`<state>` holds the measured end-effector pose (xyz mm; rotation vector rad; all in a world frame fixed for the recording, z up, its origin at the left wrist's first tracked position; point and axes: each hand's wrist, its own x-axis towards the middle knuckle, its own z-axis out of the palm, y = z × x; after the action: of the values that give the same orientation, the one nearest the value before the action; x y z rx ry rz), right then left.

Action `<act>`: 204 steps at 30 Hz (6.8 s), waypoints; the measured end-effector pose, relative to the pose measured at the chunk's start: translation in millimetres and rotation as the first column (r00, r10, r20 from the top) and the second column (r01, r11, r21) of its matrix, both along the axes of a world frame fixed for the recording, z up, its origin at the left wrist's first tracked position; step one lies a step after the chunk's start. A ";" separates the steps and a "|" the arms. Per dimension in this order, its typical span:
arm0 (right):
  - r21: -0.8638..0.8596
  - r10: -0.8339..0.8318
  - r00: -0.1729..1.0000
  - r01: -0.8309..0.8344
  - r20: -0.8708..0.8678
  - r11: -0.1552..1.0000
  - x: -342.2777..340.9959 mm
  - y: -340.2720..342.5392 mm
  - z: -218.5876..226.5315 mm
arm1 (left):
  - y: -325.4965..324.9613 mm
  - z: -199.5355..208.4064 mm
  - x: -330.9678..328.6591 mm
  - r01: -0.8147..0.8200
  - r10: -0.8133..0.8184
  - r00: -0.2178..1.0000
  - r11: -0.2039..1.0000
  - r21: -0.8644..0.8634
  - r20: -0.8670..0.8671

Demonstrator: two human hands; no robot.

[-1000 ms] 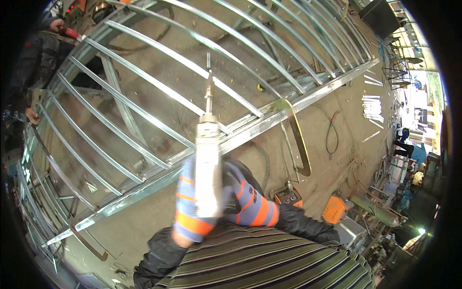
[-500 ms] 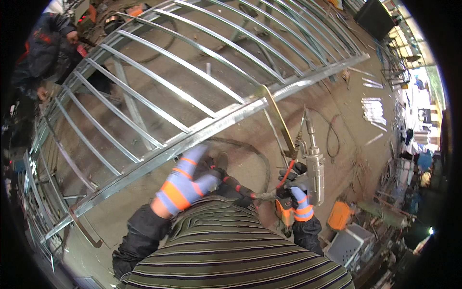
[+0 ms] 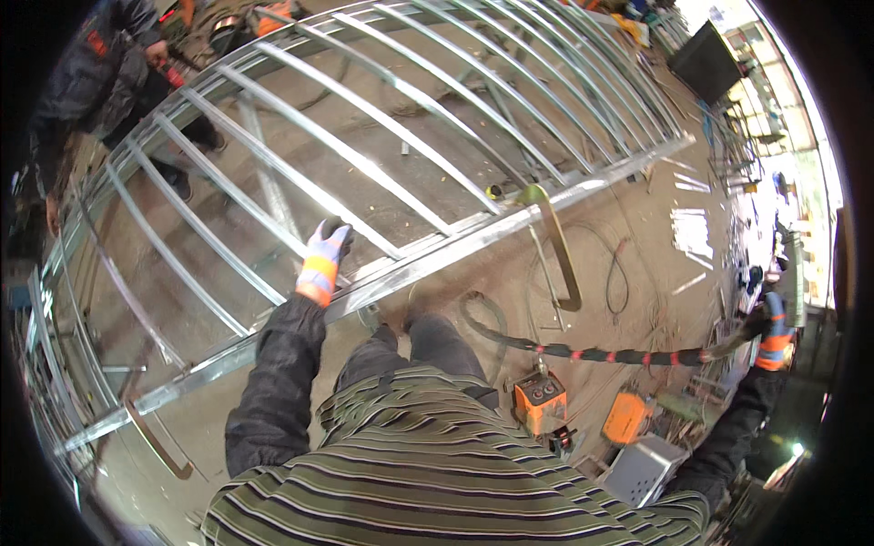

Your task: The person positions and welds metal bars onto a large metal frame using a handheld welding torch. They retrieve additional metal bars from a nearby rack and continue welding them into place on the frame.

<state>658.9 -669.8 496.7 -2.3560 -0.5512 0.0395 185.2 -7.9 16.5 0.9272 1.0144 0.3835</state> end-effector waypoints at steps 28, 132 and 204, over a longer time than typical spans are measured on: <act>0.471 0.450 -0.451 -0.879 -0.771 -0.074 -71.5 650.6 -306.8 | -51.9 -2.0 23.3 -0.047 0.074 0.966 0.993 0.113 -0.248; 0.526 0.196 -0.504 -0.847 -0.841 0.075 -74.5 610.0 -366.4 | 6.3 58.3 38.0 0.493 -0.334 0.513 0.869 -0.046 -0.791; 0.527 0.307 -0.563 -0.826 -0.767 -0.197 -215.3 693.1 -354.1 | -23.6 5.6 -75.2 0.017 0.061 0.919 0.981 0.194 -0.389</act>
<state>443.6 23.2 142.6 -0.8907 -1.7825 2.4382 109.9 -31.5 22.1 1.2013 1.3740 0.3241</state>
